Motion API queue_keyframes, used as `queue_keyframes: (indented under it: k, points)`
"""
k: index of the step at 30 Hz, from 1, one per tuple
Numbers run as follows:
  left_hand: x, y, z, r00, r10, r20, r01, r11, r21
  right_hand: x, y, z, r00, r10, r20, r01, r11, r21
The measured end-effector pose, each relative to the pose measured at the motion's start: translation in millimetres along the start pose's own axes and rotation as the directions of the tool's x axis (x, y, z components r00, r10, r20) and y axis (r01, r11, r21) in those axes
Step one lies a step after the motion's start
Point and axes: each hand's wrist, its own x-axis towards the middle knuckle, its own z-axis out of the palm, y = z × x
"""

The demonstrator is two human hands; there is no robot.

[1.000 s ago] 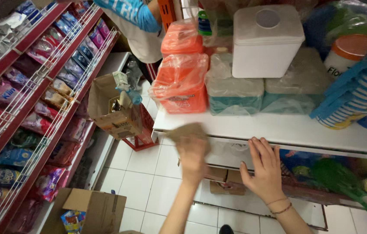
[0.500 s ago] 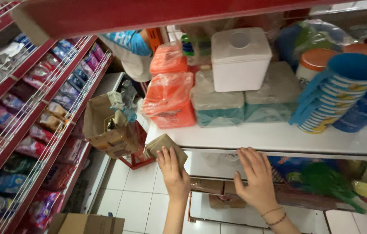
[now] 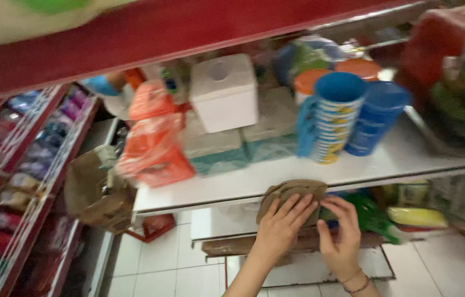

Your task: The person sprays a cleaning solution onto a shelf and wipes it with a cloth. They then move to a refrigerated display case, spray the shelves, and wipe them clean.

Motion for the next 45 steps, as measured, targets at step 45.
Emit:
queue_keyframes:
  k: [45]
  points:
    - [329, 298, 197, 0.913, 0.4, 0.078, -0.402, 0.916, 0.008, 102, 137, -380, 0.89, -0.364, -0.276, 0.338, 0.931, -0.139]
